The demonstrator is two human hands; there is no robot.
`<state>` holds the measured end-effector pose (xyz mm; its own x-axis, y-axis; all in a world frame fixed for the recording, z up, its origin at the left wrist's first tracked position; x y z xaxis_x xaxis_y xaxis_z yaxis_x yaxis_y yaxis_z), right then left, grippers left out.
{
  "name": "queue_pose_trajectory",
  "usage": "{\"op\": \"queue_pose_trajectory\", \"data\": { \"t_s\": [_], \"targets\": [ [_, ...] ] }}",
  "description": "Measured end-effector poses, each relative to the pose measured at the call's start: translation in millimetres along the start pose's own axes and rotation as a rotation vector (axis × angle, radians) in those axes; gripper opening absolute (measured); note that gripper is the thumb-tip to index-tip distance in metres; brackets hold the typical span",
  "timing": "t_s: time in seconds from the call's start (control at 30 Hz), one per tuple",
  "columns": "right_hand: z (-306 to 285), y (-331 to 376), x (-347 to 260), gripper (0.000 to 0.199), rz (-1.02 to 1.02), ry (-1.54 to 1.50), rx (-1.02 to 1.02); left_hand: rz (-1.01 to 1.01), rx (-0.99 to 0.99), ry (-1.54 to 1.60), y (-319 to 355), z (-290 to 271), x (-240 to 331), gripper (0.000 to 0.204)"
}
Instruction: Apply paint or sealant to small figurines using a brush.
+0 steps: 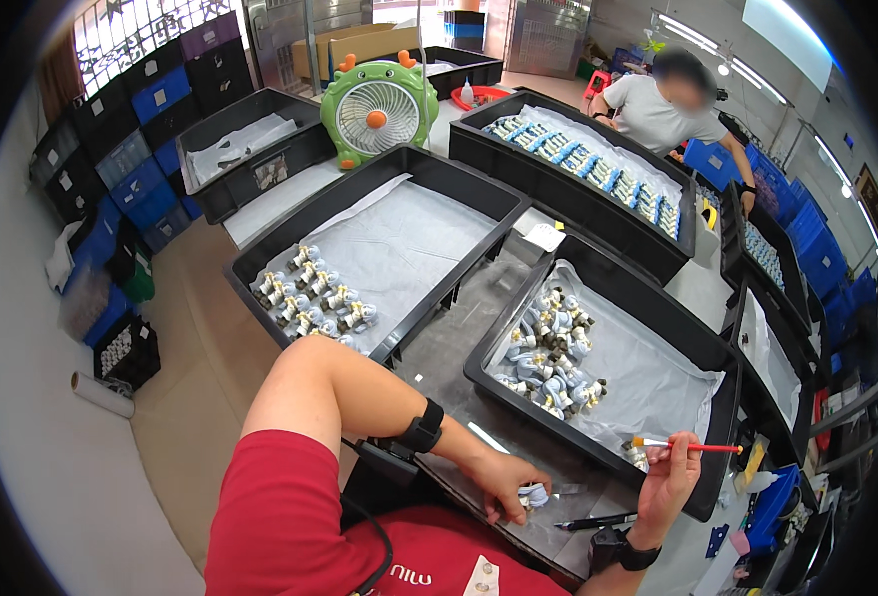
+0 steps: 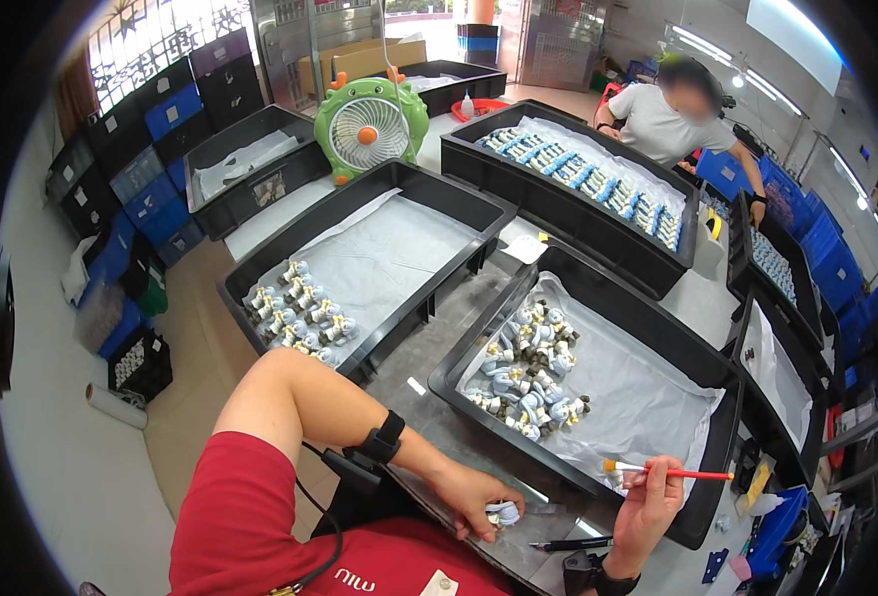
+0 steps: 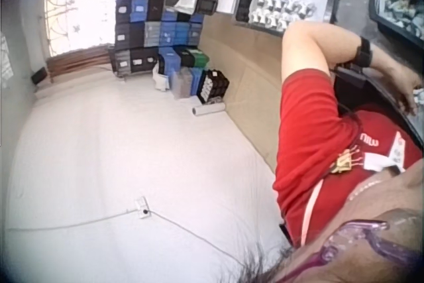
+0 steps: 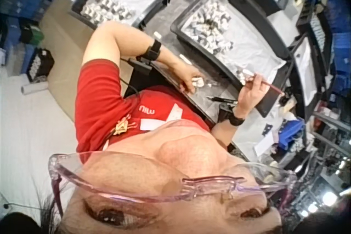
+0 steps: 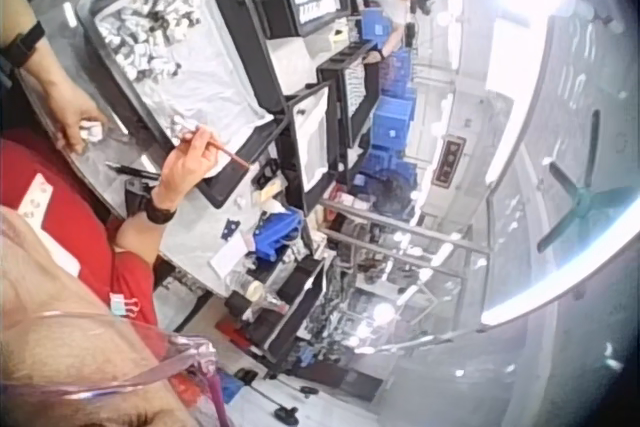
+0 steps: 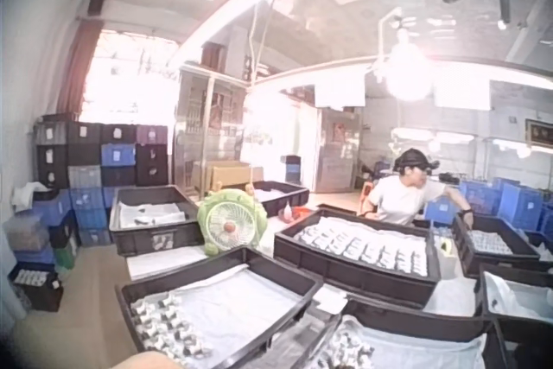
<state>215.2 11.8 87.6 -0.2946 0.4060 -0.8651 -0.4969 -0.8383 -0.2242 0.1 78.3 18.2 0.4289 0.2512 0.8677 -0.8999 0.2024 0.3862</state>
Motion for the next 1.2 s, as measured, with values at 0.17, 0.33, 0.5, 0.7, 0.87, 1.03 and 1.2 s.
{"op": "queue_pose_trajectory", "data": {
  "t_s": [0.17,0.33,0.5,0.7,0.87,1.03,1.2],
  "targets": [
    [-1,7,-11,0.018,-0.016,-0.003,-0.022,-0.041,-0.025,-0.027,-3,3,11,0.049],
    [16,20,-21,0.022,0.063,-0.136,-0.060,-0.077,-0.059,-0.094,2,2,15,0.045],
    [55,40,-78,0.048,0.338,-0.206,-0.399,-0.062,0.030,-0.033,4,3,14,0.045],
    [107,51,-115,0.081,0.555,-0.192,-0.699,-0.113,0.016,-0.214,2,5,53,0.049],
    [140,55,-117,0.080,0.635,-0.307,-0.904,-0.345,-0.004,0.039,21,18,80,0.044],
    [140,66,-145,0.072,0.776,-0.266,-0.661,-0.092,0.063,-0.305,4,0,39,0.048],
    [151,73,-137,0.077,0.725,-0.194,-0.776,-0.051,0.083,-0.260,13,17,47,0.054]
  ]
}}
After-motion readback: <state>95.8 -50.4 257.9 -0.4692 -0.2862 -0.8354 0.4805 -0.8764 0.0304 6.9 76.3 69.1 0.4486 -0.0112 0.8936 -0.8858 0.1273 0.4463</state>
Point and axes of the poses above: each hand's wrist, its own y-axis away from the middle knuckle, its own z-axis out of the palm, x = y × z, the point moved 1 cm from there along -y, towards the middle knuckle, and after that the axes turned 2 degrees about -y, right-handed, at the moved point
